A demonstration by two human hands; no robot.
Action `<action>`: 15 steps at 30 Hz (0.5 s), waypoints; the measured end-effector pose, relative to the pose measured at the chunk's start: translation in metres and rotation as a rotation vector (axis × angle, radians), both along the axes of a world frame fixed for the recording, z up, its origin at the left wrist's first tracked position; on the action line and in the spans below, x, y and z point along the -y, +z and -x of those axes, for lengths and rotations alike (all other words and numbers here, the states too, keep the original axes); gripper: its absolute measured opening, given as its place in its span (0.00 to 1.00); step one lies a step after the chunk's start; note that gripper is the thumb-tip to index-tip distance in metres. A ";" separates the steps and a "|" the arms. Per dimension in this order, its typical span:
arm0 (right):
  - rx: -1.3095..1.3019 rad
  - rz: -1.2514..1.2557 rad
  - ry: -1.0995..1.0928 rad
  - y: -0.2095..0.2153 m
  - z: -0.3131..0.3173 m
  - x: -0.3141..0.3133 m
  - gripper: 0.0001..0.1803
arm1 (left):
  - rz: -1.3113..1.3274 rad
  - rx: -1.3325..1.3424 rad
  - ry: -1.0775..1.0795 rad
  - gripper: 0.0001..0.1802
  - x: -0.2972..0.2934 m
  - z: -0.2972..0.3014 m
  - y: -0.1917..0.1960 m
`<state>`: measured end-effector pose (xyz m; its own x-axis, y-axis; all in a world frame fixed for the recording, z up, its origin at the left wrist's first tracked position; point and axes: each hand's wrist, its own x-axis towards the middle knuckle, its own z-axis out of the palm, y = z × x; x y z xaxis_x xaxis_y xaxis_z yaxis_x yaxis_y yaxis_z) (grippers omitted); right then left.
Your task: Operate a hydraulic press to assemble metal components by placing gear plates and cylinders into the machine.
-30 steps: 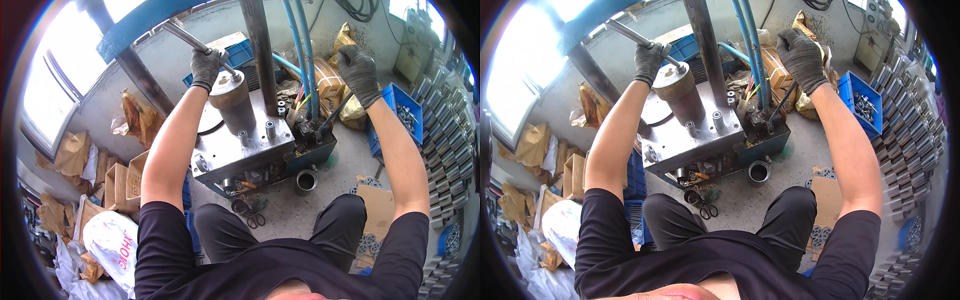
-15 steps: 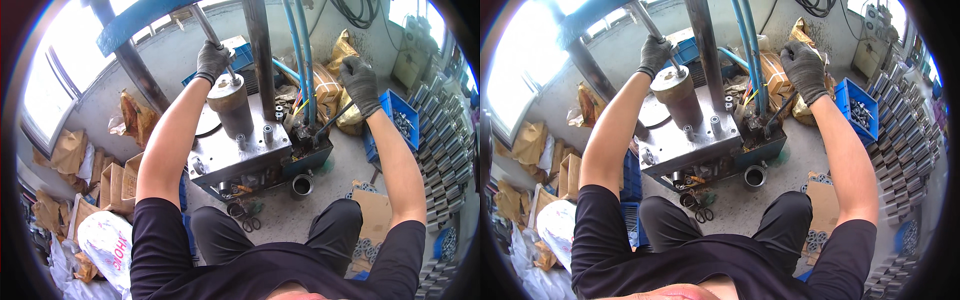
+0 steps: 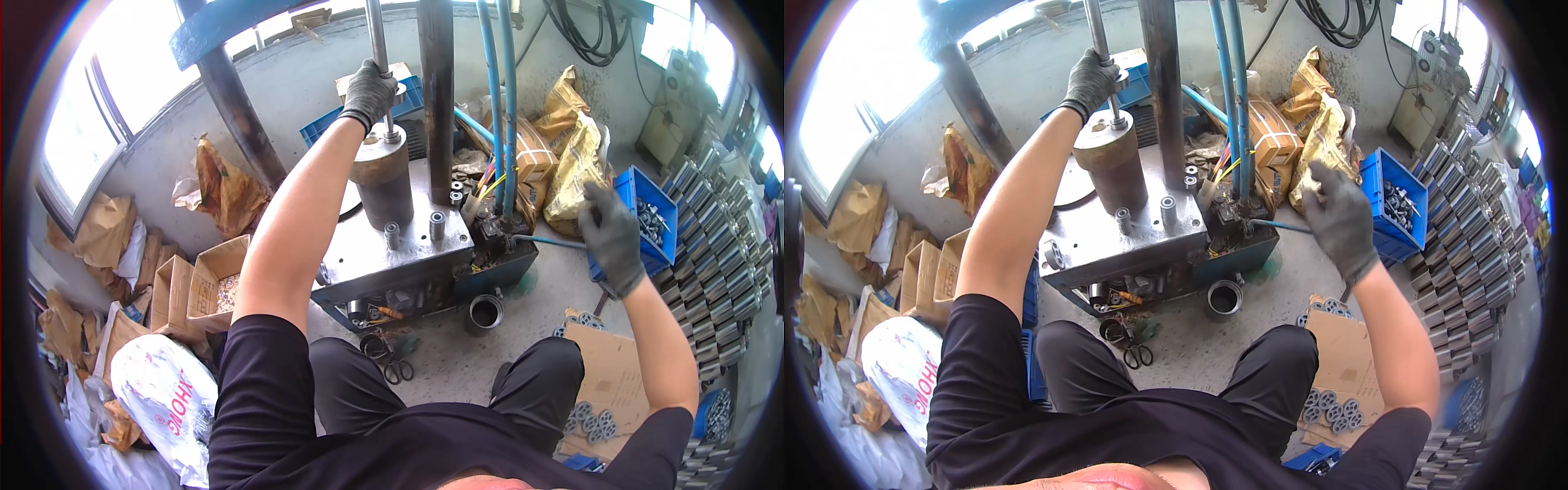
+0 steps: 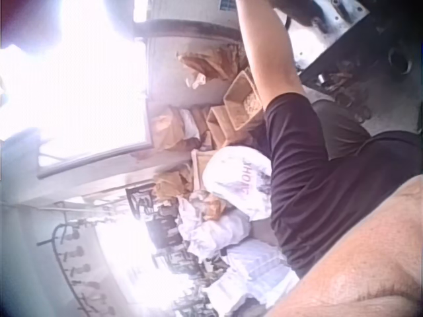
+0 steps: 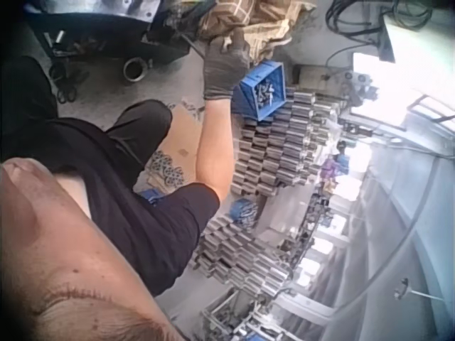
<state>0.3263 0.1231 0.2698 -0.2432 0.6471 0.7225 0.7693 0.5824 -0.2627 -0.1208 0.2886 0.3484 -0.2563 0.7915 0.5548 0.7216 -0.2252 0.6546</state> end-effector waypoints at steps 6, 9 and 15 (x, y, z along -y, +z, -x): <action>0.327 0.395 -0.020 -0.018 -0.006 0.042 0.23 | -0.052 -0.126 0.057 0.19 0.000 0.010 -0.007; 0.423 0.475 0.007 -0.012 -0.002 0.039 0.25 | -0.012 0.104 -0.023 0.19 0.001 0.007 -0.003; 0.491 0.517 0.014 -0.010 0.003 0.040 0.26 | -0.004 0.050 -0.029 0.15 0.017 -0.006 -0.001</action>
<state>0.3236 0.0831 0.2603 -0.4725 0.8718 0.1292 0.8629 0.4874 -0.1332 -0.1152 0.2717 0.3477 -0.2607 0.7968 0.5451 0.6809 -0.2486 0.6889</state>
